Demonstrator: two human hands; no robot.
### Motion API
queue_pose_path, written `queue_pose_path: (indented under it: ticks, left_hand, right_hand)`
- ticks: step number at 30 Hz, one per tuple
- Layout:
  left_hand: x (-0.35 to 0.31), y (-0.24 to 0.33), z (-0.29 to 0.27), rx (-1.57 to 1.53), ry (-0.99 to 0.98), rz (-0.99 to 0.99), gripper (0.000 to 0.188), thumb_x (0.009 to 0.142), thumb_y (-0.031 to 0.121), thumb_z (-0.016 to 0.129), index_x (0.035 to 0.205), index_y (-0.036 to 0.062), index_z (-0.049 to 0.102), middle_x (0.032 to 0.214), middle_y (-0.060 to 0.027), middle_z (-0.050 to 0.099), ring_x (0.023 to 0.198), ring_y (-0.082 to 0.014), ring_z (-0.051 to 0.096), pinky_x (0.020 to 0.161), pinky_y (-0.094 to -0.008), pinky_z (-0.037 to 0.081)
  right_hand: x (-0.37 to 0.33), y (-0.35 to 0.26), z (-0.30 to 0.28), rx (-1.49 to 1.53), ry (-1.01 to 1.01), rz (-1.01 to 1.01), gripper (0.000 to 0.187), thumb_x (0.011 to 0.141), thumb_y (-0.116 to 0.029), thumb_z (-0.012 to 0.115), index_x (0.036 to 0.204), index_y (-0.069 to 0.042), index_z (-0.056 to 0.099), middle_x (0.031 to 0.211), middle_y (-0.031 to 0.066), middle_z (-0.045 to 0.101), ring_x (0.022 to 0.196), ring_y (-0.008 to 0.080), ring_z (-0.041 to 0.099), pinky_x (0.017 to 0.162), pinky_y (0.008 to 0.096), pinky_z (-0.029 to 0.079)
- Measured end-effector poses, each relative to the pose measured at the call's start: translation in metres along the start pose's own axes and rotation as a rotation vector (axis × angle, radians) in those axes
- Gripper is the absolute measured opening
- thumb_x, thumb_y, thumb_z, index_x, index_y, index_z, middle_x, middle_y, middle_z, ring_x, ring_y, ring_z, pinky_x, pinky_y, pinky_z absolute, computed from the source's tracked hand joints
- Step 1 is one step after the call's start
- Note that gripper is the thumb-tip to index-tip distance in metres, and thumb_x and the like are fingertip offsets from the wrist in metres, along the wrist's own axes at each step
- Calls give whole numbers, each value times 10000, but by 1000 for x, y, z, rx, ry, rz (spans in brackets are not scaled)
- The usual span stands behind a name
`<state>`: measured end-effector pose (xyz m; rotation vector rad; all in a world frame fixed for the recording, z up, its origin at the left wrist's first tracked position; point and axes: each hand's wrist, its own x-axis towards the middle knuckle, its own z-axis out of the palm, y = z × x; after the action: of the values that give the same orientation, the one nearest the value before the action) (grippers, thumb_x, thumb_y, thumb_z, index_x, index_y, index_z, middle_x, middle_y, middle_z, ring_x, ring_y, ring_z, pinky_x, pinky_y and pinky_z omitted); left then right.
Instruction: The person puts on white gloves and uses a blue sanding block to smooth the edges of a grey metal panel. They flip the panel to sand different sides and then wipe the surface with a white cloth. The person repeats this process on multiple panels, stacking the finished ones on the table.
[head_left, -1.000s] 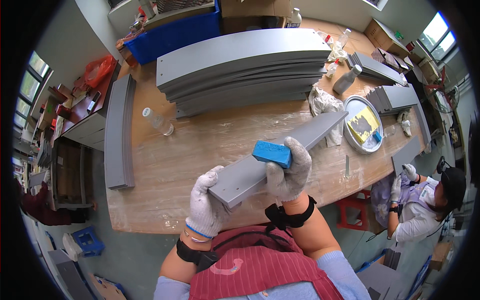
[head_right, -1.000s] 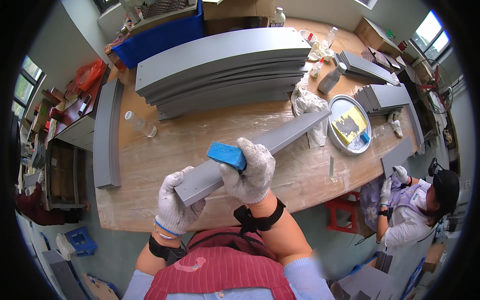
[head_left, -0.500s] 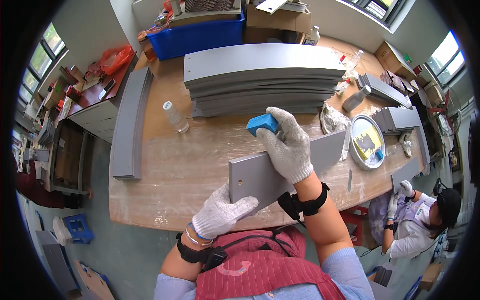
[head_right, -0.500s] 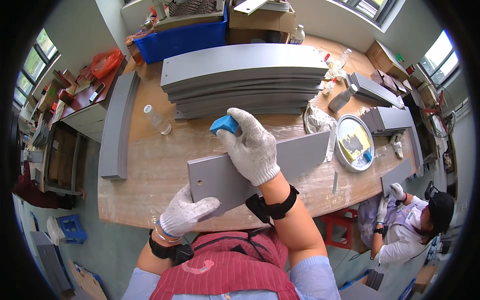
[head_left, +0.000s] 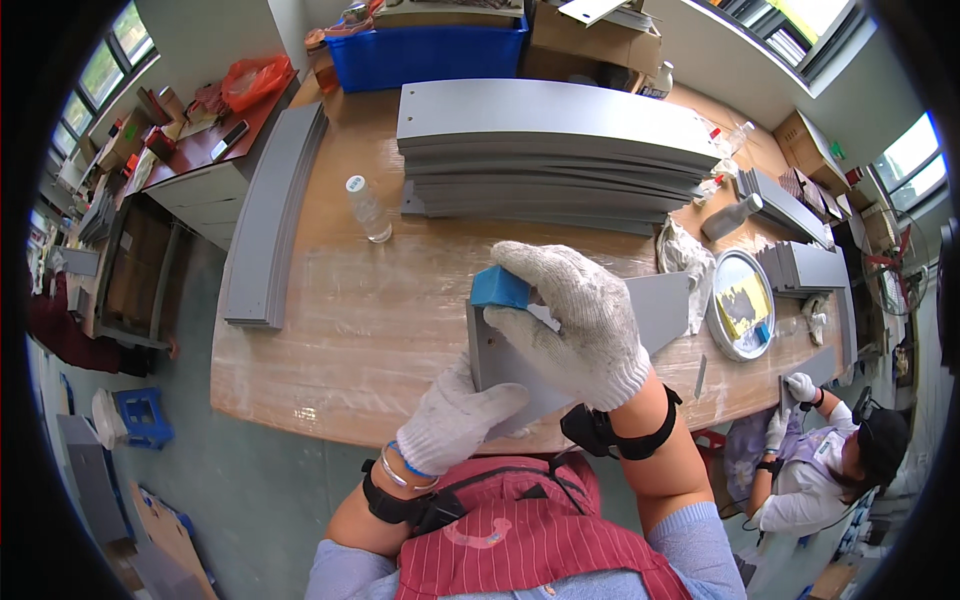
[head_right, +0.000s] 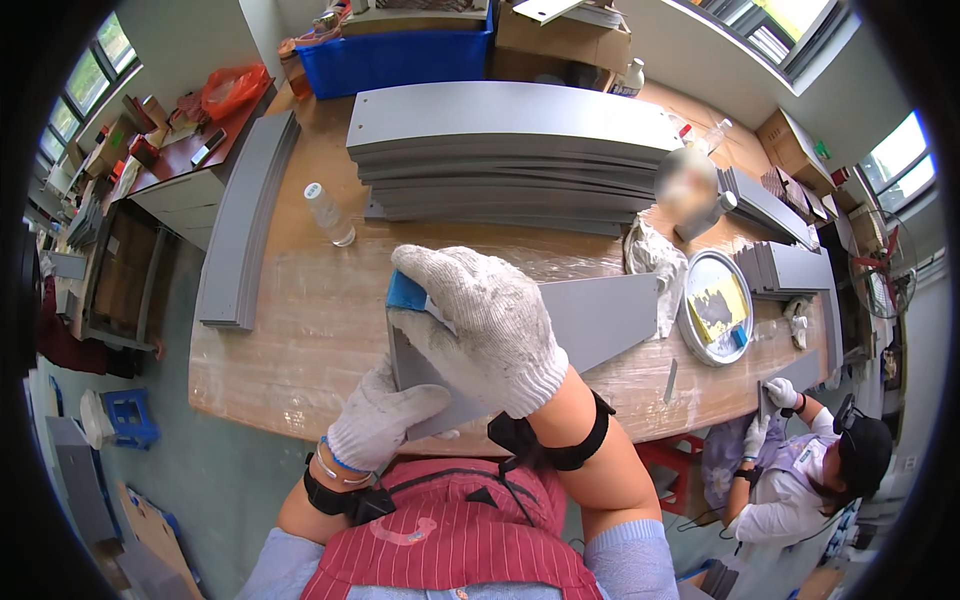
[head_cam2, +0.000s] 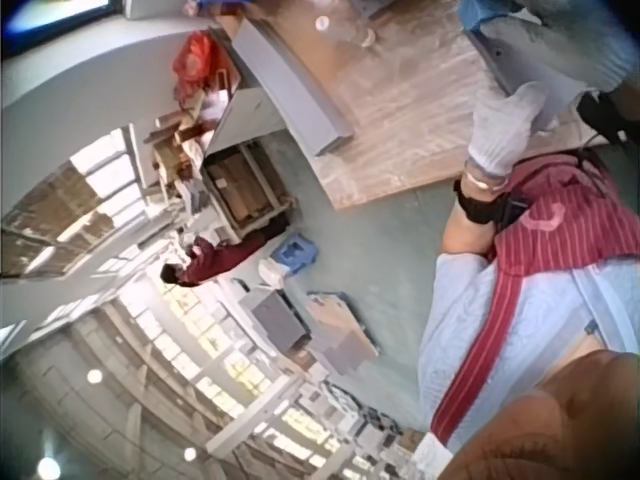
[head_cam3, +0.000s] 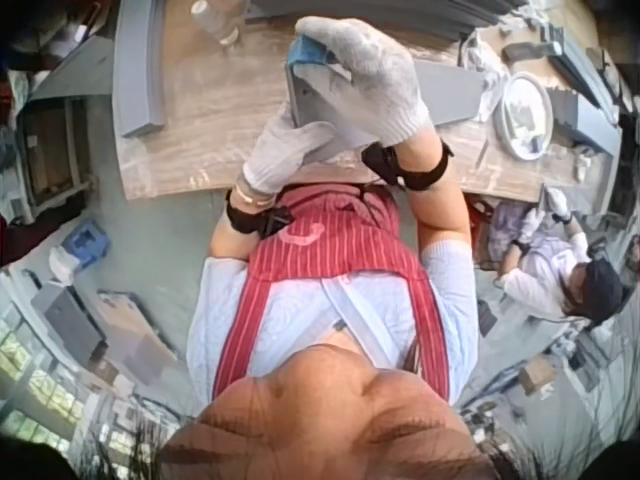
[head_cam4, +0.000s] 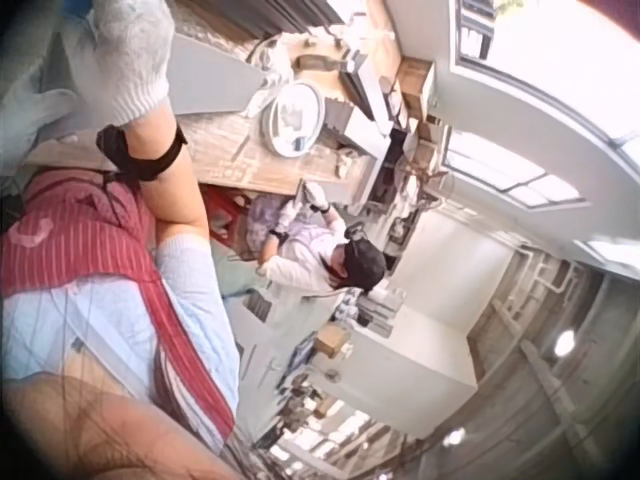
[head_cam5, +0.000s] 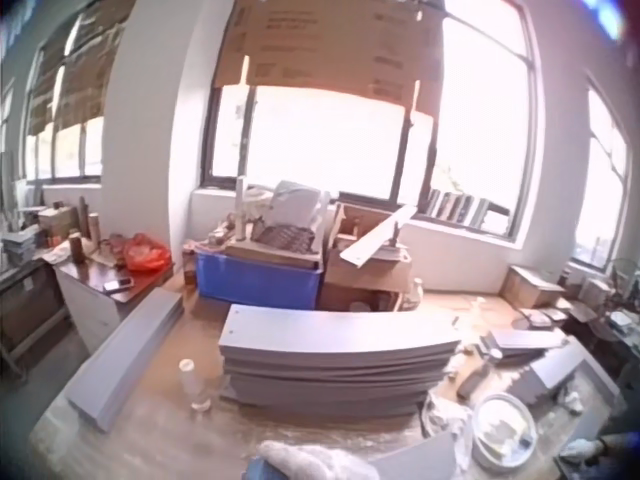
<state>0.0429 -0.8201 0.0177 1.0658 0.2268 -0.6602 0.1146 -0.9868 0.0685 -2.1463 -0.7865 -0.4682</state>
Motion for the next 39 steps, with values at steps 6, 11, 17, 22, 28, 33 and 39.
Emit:
queue_pose_path:
  ticks: [6,11,17,22,28,33,39]
  left_hand:
    - [-1,3,1,88,7,101,514,936,251,663,1338,-23,498,1150,-88,633,1029,-149,617,882,-323,549]
    - [11,-19,-18,-129,-137,177,643,990,472,576,1416,10,440,1276,-93,591,1185,-193,570,1039,-385,472]
    - [22,-21,-20,-448,-248,166,871,978,716,248,1508,31,339,1470,-158,465,1353,-281,470,1152,-432,367]
    - [23,-11,-22,-320,-252,109,1021,894,839,110,1565,84,265,1555,-188,365,1416,-356,395,1159,-515,345]
    - [28,-14,-35,-499,-305,64,1015,904,829,165,1568,66,258,1572,-195,335,1428,-402,361,1162,-541,325]
    - [28,-10,-30,-468,-270,107,1028,905,826,173,1561,39,257,1568,-222,327,1428,-408,361,1165,-547,323]
    - [26,-3,-24,-444,-280,139,1007,923,806,152,1557,31,261,1549,-234,349,1419,-395,379,1170,-544,320]
  right_hand:
    - [7,-3,3,-32,-1,-46,461,747,-82,806,1185,-58,665,1004,150,704,873,313,702,772,375,567]
    - [3,-5,11,-31,-65,-46,480,728,-98,824,1181,-67,669,986,150,708,874,326,702,773,385,568]
    - [-7,-17,6,-33,-232,28,453,709,-136,832,1129,-70,677,953,144,706,847,341,692,725,407,556]
    - [-29,-29,-4,66,-403,-62,374,808,-251,754,1130,-95,647,883,102,679,789,304,680,675,413,532]
    - [-52,-40,-25,194,-494,-58,400,776,-189,789,1138,-77,662,916,101,705,812,290,706,697,400,555]
    - [-44,-32,-24,135,-220,24,435,699,-116,815,1105,-61,670,894,116,715,781,299,709,673,404,556]
    - [-46,-34,-7,22,-307,-52,431,754,-211,788,1149,-90,664,935,88,710,808,268,700,685,377,546]
